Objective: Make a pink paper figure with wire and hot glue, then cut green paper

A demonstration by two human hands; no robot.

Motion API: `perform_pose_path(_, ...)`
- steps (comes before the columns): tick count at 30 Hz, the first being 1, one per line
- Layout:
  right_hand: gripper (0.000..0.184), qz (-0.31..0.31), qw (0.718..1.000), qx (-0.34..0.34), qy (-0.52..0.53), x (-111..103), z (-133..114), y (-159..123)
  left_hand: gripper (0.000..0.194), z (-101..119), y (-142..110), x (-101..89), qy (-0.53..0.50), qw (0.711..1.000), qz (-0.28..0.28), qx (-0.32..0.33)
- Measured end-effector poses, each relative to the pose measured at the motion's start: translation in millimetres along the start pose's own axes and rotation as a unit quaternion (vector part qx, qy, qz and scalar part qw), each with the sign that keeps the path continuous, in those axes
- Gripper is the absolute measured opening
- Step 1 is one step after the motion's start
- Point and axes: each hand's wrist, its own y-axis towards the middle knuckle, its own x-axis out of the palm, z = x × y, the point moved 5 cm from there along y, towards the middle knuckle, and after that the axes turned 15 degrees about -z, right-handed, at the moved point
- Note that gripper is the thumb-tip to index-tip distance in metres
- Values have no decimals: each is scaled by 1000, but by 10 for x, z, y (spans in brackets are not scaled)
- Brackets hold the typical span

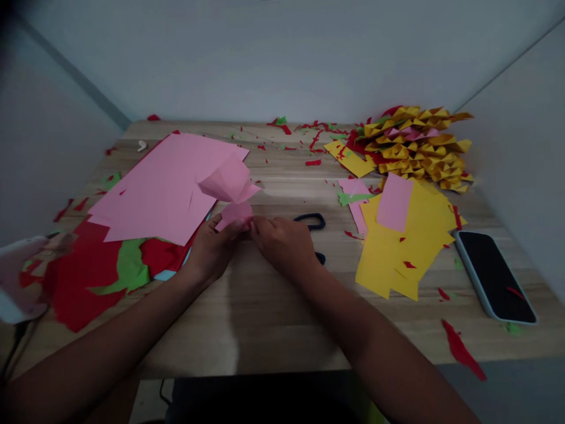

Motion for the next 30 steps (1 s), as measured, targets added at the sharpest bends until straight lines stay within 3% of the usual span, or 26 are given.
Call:
perform_pose_path(12, 36, -19, 1000, -11, 7, -8, -12, -1, 25, 2, -5, -20, 8, 1000, 7, -13)
perform_pose_path(18, 33, -46, 997, -21, 51, -17, 74, 32, 25, -42, -56, 1, 99, 995, 2, -23)
perform_pose_path(24, 28, 9, 989, 18, 143, -54, 102, 19, 28, 42, -13, 34, -14, 1000, -22, 12)
perform_pose_path(30, 31, -19, 979, 39, 200, 29, 133, 9, 28, 62, 14, 28, -29, 999, -24, 25)
